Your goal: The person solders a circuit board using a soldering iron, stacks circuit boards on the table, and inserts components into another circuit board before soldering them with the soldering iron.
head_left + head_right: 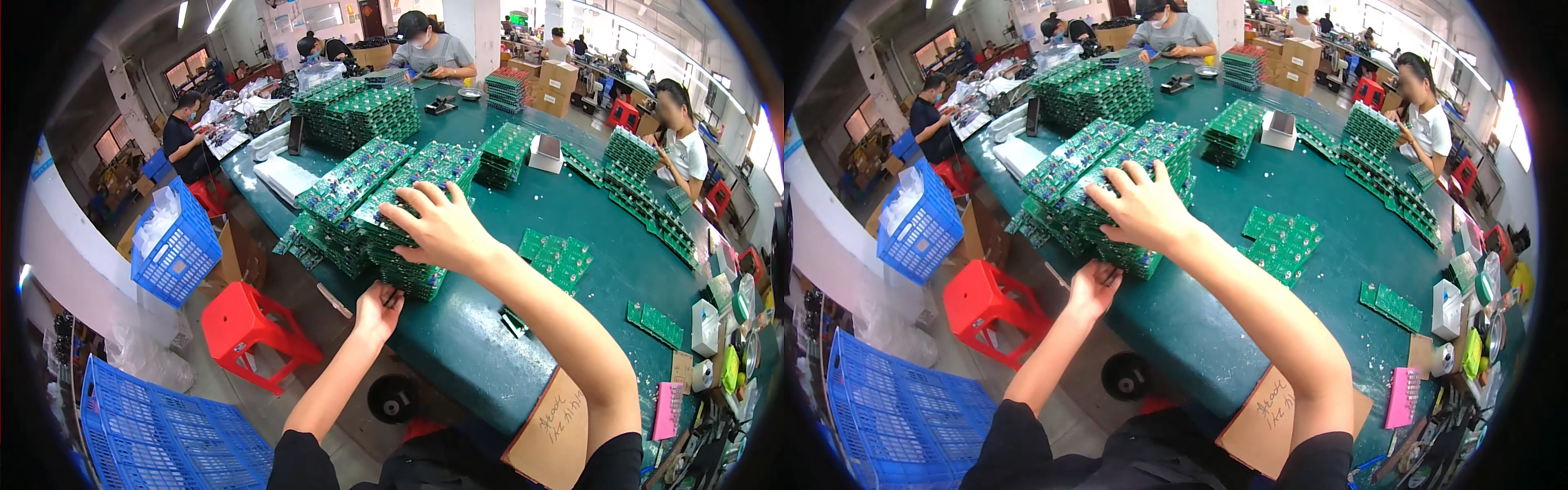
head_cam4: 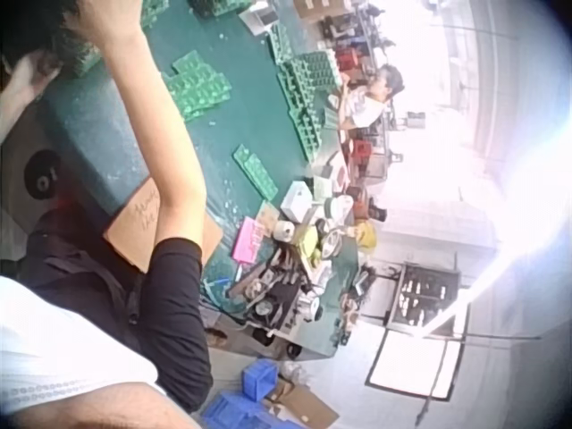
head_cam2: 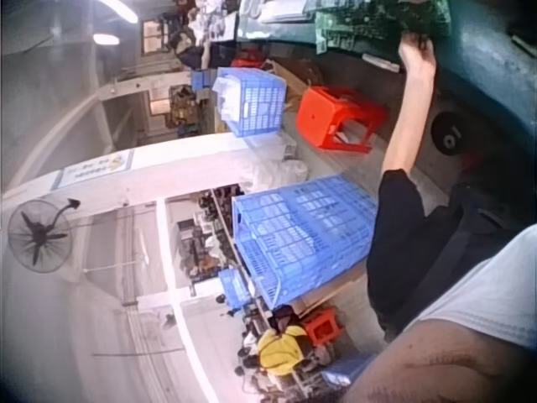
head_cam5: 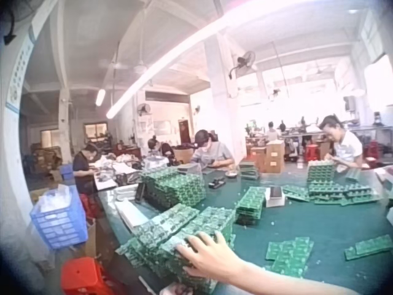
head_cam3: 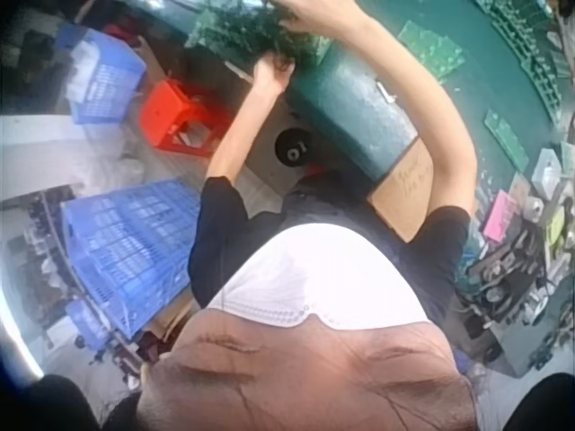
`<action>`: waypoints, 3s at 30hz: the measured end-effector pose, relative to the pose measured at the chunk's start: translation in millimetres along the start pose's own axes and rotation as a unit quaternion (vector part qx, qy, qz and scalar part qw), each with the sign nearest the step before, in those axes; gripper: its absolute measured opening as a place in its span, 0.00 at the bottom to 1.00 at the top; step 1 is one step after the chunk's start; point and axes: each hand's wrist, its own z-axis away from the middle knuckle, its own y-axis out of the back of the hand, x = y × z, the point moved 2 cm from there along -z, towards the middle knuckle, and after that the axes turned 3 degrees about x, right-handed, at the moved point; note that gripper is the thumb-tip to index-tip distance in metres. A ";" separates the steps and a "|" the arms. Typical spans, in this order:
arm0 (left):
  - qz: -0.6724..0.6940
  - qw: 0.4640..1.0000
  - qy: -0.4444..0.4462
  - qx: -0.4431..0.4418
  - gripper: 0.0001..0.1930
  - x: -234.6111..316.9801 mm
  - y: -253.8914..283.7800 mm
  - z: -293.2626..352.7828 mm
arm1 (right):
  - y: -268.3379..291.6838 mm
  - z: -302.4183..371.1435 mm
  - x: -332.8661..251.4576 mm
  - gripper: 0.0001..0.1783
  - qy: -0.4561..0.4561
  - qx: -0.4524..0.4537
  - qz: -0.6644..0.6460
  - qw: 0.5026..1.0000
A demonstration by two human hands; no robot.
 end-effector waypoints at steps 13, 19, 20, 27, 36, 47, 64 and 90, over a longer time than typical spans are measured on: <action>-0.335 0.909 -0.244 -0.035 0.22 18.4 14.2 18.4 | 13.8 24.3 12.5 0.36 -0.010 0.051 -0.046 0.998; -0.297 0.904 -0.302 -0.056 0.25 10.9 7.3 -22.9 | -24.8 64.1 39.3 0.31 -0.415 0.271 -0.357 0.792; -0.271 0.911 -0.300 -0.075 0.26 14.3 -5.5 -19.5 | -36.5 74.5 44.9 0.32 -0.486 0.276 -0.396 0.729; -0.213 0.959 -0.163 -0.096 0.23 7.3 -35.3 -26.6 | -138.1 102.9 11.7 0.45 -0.565 0.192 -0.676 0.432; -0.193 0.968 -0.118 -0.111 0.21 15.3 -35.3 -24.6 | -127.9 87.9 -17.3 0.46 -0.623 0.216 -0.540 0.523; -0.201 0.961 -0.090 -0.166 0.20 -9.2 -58.9 -41.9 | -134.7 117.9 7.4 0.43 -0.602 0.293 -0.531 0.519; -0.253 0.950 -0.026 -0.180 0.17 -77.3 -171.3 -136.4 | -127.2 138.1 137.4 0.44 -0.662 0.374 -0.403 0.511; -0.264 0.939 0.016 -0.221 0.19 -102.0 -210.7 -154.2 | -120.7 147.9 166.1 0.43 -0.679 0.416 -0.385 0.466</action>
